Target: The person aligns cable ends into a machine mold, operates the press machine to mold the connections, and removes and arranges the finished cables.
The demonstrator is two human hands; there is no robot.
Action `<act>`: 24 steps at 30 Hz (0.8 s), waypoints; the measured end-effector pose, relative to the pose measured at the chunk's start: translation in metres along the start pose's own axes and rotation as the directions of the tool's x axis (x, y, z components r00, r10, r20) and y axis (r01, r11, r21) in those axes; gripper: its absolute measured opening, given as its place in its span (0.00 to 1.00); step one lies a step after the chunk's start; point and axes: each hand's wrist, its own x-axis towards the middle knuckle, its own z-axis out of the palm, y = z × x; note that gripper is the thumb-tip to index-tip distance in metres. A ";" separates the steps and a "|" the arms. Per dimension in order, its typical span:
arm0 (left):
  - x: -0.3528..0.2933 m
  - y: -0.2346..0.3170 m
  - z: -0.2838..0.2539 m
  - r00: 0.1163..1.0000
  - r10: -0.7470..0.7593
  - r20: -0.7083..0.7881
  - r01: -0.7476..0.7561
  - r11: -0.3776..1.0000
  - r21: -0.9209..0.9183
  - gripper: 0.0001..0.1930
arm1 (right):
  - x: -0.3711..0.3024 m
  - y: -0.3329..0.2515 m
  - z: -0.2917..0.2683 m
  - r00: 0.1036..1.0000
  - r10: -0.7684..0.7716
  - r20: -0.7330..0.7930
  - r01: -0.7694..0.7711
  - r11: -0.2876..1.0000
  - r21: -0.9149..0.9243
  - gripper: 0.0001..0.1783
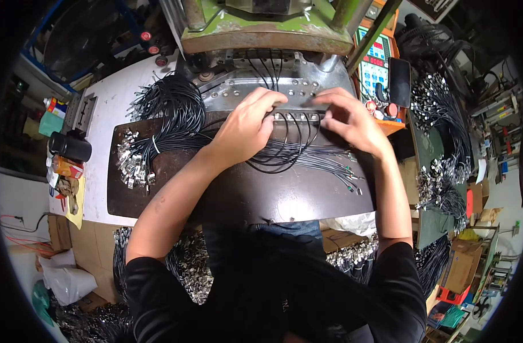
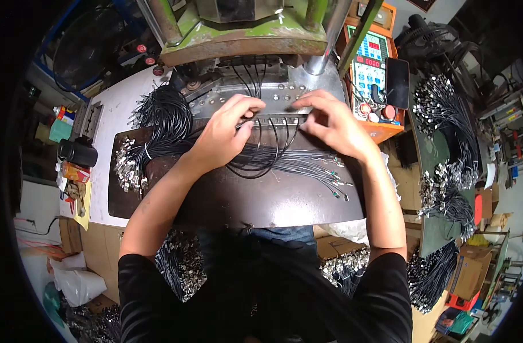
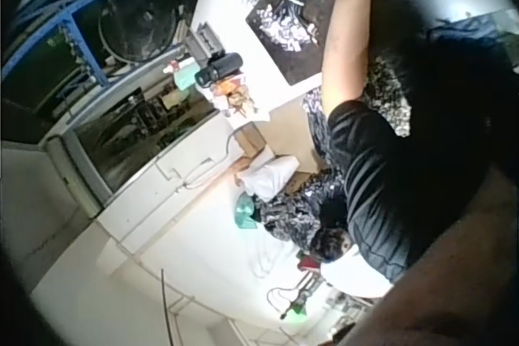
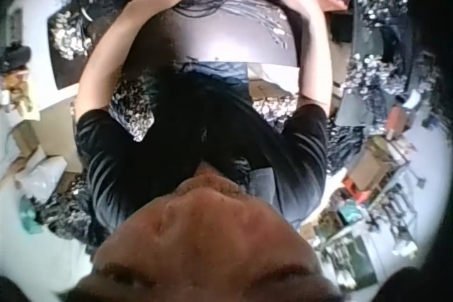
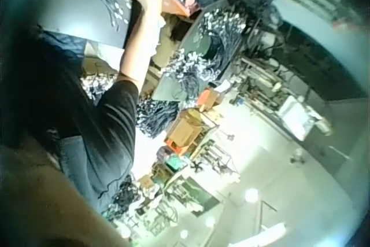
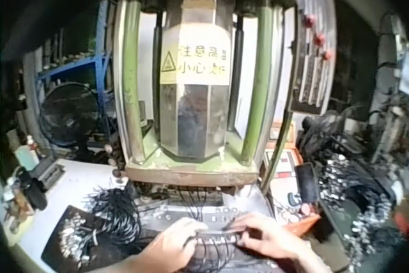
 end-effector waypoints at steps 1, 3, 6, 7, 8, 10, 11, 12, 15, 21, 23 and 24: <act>0.001 0.000 -0.005 0.996 -0.060 -0.072 0.056 0.997 -0.055 0.11 | 0.005 0.005 -0.001 0.996 -0.083 -0.045 0.081 0.996 -0.040 0.19; 0.008 -0.008 -0.012 0.983 -0.120 -0.141 0.105 0.988 -0.109 0.10 | 0.019 0.014 0.005 0.981 -0.171 -0.089 0.164 0.983 -0.081 0.18; 0.047 -0.042 -0.016 0.720 -0.674 0.163 0.618 0.517 -0.592 0.13 | 0.062 0.041 0.014 0.974 -0.198 -0.113 0.145 0.921 -0.362 0.17; 0.060 -0.049 -0.017 0.571 -0.755 0.322 0.707 0.253 -0.661 0.14 | 0.078 0.052 0.013 0.970 -0.210 -0.123 0.134 0.883 -0.450 0.17; 0.072 -0.052 -0.014 0.577 -0.750 0.322 0.705 0.260 -0.659 0.14 | 0.098 0.068 0.011 0.995 -0.073 -0.063 0.044 0.925 -0.378 0.17; 0.093 -0.056 -0.004 0.486 -0.707 0.514 0.732 0.008 -0.682 0.13 | 0.124 0.071 0.015 0.999 0.049 0.015 -0.043 0.954 -0.297 0.18; 0.098 -0.059 -0.002 0.438 -0.669 0.600 0.732 -0.122 -0.671 0.13 | 0.136 0.043 0.023 0.980 0.190 -0.058 -0.197 0.969 -0.151 0.19; 0.099 -0.063 -0.003 0.394 -0.618 0.680 0.722 -0.250 -0.645 0.13 | 0.147 0.026 0.033 0.936 0.337 -0.105 -0.338 0.941 0.008 0.20; 0.097 -0.079 0.015 0.494 -0.537 0.684 0.653 -0.291 -0.700 0.13 | 0.157 0.076 0.049 0.940 0.075 -0.333 -0.115 0.988 -0.103 0.16; 0.083 -0.072 0.009 0.544 -0.534 0.647 0.627 -0.255 -0.736 0.13 | 0.140 0.086 0.041 0.955 -0.070 -0.289 0.043 0.994 -0.097 0.16; 0.074 -0.051 -0.001 0.535 -0.528 0.659 0.683 -0.188 -0.706 0.13 | 0.126 0.072 0.028 0.958 -0.150 -0.245 0.127 0.986 -0.107 0.15; 0.066 -0.039 -0.004 0.535 -0.510 0.674 0.713 -0.155 -0.684 0.12 | 0.119 0.063 0.020 0.977 -0.070 -0.200 0.045 0.991 -0.128 0.14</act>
